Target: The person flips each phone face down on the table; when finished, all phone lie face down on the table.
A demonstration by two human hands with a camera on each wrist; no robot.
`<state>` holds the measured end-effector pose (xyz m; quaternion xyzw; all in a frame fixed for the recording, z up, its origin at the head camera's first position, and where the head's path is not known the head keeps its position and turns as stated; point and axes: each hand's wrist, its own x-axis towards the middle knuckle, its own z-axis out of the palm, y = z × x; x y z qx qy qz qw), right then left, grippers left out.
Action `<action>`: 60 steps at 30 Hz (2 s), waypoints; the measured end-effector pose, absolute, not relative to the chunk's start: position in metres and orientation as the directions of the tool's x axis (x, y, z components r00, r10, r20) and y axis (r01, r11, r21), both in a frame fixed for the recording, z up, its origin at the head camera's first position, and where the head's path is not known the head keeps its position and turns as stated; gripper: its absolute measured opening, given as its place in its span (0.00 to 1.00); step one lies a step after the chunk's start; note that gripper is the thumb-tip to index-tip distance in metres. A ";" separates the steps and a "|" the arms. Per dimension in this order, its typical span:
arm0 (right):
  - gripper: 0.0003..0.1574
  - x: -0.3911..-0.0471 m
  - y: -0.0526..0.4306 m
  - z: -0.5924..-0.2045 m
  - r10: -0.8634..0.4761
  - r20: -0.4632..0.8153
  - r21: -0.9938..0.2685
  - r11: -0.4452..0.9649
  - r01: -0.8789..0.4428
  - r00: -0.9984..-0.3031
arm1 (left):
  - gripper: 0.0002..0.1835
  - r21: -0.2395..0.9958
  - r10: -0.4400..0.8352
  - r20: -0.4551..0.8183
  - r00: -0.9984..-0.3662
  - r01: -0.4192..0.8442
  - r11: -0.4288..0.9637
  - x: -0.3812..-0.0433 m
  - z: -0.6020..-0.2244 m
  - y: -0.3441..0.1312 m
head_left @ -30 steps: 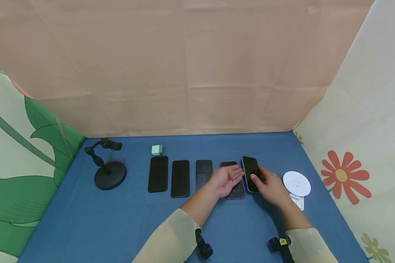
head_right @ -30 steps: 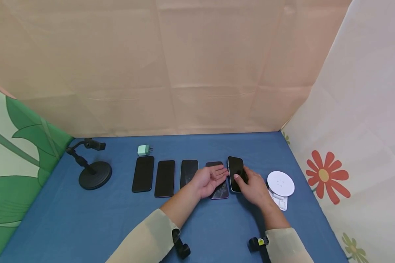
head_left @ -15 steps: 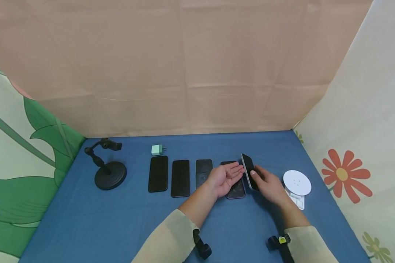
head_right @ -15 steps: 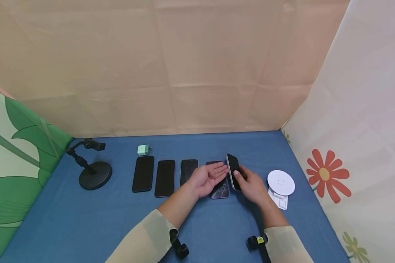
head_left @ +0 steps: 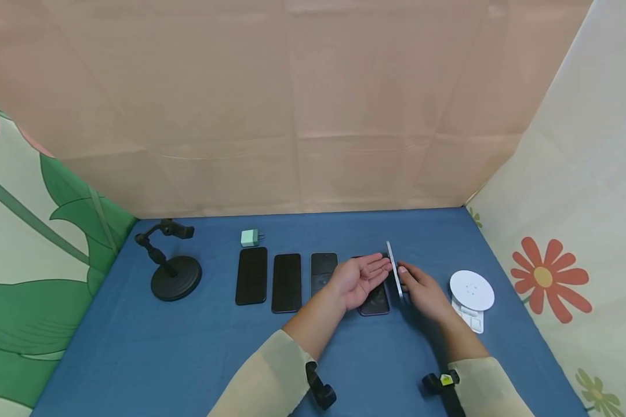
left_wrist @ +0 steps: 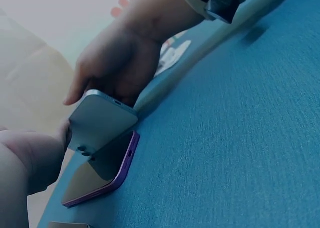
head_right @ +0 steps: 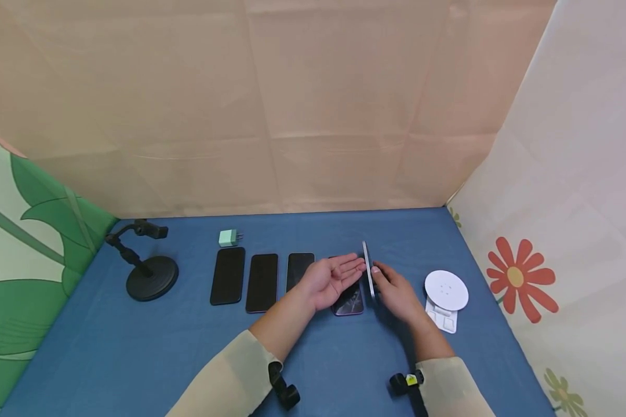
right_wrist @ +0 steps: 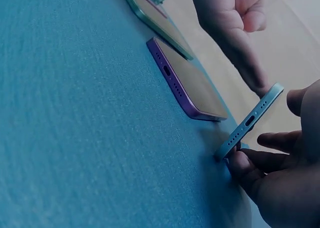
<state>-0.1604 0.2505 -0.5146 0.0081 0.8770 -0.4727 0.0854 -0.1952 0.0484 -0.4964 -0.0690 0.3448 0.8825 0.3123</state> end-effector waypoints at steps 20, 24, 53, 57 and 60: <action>0.39 -0.162 0.255 -0.498 -0.051 -0.136 -0.912 0.397 0.105 -0.989 | 0.41 0.539 0.534 -0.310 -0.787 -0.608 -0.583 -0.192 -0.496 0.055; 0.38 -0.163 0.256 -0.497 -0.033 -0.136 -0.916 0.385 0.113 -0.990 | 0.42 0.527 0.541 -0.313 -0.780 -0.617 -0.584 -0.191 -0.497 0.057; 0.46 -0.159 0.276 -0.497 0.012 -0.180 -0.908 0.384 0.171 -0.984 | 0.42 0.587 0.539 -0.397 -0.743 -0.657 -0.473 -0.185 -0.515 0.073; 0.47 -0.158 0.279 -0.498 0.028 -0.198 -0.900 0.392 0.193 -0.980 | 0.42 0.578 0.535 -0.402 -0.743 -0.659 -0.481 -0.184 -0.514 0.073; 0.47 -0.157 0.282 -0.499 0.048 -0.199 -0.886 0.418 0.201 -0.979 | 0.41 0.578 0.536 -0.400 -0.743 -0.658 -0.482 -0.183 -0.514 0.074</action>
